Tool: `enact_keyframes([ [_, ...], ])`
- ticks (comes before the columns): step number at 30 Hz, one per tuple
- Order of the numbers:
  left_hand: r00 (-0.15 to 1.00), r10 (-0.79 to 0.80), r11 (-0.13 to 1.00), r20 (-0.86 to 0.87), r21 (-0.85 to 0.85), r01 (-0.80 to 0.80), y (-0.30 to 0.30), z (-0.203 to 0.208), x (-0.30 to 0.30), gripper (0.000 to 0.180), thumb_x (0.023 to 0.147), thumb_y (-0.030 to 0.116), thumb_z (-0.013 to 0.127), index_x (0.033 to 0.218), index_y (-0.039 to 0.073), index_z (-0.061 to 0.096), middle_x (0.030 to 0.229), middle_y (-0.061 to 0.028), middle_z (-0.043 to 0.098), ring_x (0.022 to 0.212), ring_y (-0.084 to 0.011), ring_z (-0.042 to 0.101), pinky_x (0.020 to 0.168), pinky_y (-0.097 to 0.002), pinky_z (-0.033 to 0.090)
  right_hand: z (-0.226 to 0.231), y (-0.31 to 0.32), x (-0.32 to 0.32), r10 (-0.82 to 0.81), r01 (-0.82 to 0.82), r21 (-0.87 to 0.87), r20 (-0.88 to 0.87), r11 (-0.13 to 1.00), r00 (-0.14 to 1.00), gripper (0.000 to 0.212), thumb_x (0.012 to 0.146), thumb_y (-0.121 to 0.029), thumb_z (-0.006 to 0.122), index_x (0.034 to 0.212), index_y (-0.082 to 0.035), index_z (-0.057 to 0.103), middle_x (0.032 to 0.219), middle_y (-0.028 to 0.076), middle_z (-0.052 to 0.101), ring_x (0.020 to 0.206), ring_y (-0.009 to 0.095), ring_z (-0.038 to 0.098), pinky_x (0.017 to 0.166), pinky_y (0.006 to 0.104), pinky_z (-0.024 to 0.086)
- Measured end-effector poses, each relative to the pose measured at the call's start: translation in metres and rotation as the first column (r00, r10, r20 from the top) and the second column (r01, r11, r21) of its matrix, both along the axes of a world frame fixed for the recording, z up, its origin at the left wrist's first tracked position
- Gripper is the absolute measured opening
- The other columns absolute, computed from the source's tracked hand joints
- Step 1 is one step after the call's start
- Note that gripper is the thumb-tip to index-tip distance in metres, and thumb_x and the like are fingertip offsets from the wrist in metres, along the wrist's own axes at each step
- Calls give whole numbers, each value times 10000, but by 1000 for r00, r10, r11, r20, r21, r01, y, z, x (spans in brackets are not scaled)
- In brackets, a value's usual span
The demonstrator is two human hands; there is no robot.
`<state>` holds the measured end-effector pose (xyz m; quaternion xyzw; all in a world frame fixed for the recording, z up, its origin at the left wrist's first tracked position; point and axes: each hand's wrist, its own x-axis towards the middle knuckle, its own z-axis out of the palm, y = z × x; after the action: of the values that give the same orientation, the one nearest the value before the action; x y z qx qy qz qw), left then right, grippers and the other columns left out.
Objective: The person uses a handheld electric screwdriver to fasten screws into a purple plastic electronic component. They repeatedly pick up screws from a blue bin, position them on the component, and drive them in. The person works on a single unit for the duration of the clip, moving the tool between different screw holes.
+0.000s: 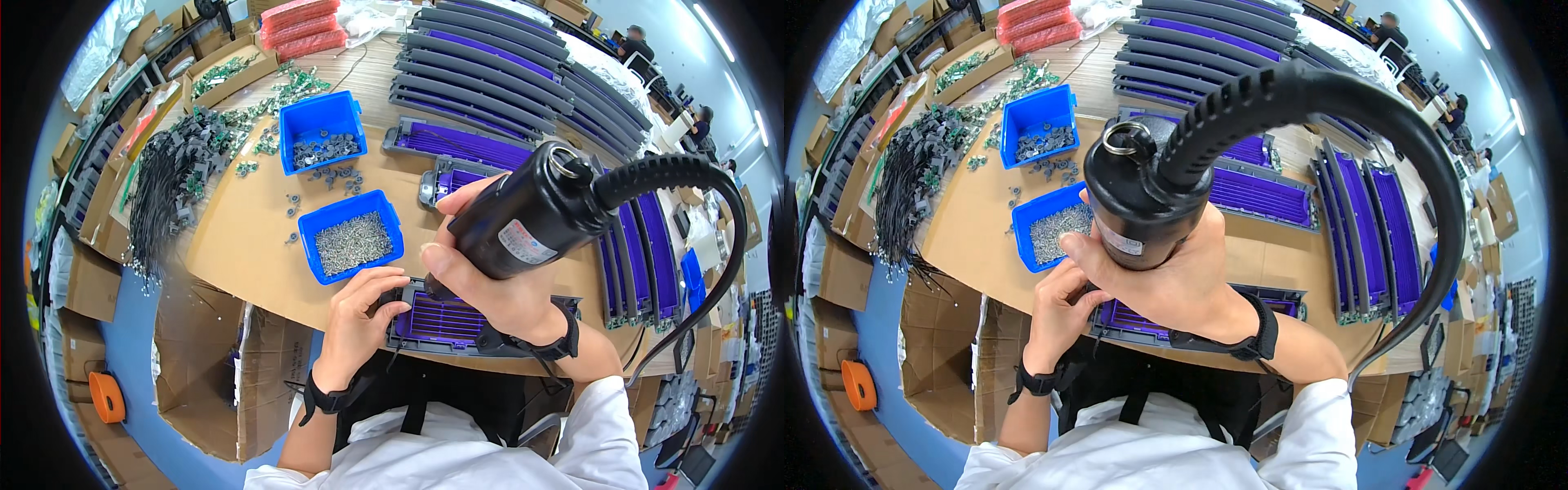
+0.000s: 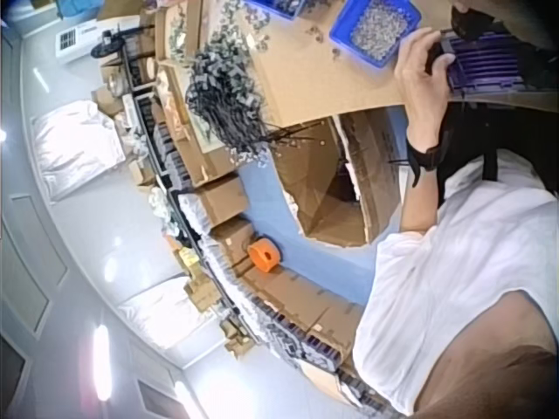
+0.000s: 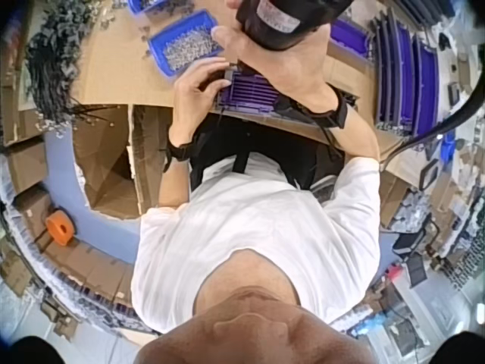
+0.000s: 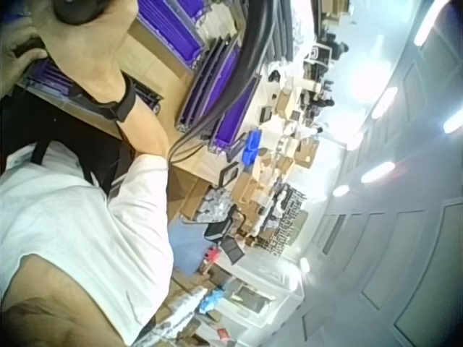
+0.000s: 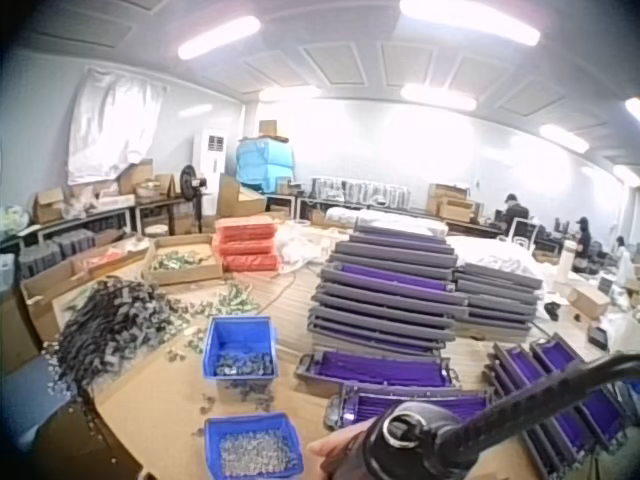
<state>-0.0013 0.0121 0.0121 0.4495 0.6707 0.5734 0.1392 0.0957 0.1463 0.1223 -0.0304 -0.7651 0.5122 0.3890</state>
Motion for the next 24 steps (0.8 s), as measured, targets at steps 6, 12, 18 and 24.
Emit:
enact_keyframes([
  [6, 1000, -11, 1000, 3, 15, 10, 0, -3, 0, 328, 711, -40, 740, 1025, 27, 670, 1078, -99, 650, 915, -241, 637, 697, -305, 507, 1, 1, 0, 30, -30, -10, -7, 999, 1000, 332, 731, 14, 741, 999, 6, 545, 731, 50, 608, 634, 90, 593, 573, 216, 467],
  [12, 998, -7, 999, -62, 33, 9, -1, -3, -2, 340, 710, -37, 746, 1033, 38, 670, 1098, -89, 643, 823, -196, 624, 629, -281, 487, 1, 12, -2, 126, -132, 87, 70, 987, 989, 314, 699, -51, 779, 912, -27, 550, 717, 37, 613, 647, 93, 592, 598, 224, 459],
  [18, 1000, -27, 1000, -6, -9, 27, -2, -3, -2, 334, 712, -29, 750, 1029, 38, 669, 1098, -77, 641, 772, -172, 604, 602, -271, 470, 2, 16, -5, 197, -199, 43, 50, 979, 979, 283, 686, -73, 785, 853, -44, 558, 708, 31, 612, 629, 95, 580, 601, 221, 448],
  [24, 1000, -29, 999, -5, -22, 28, -3, 0, -3, 325, 715, -25, 742, 1025, 31, 663, 1051, -89, 646, 835, -216, 624, 638, -290, 490, -1, 16, -5, 240, -242, 30, 62, 970, 969, 274, 673, -62, 780, 833, -46, 559, 706, 30, 607, 621, 97, 575, 597, 219, 442],
])
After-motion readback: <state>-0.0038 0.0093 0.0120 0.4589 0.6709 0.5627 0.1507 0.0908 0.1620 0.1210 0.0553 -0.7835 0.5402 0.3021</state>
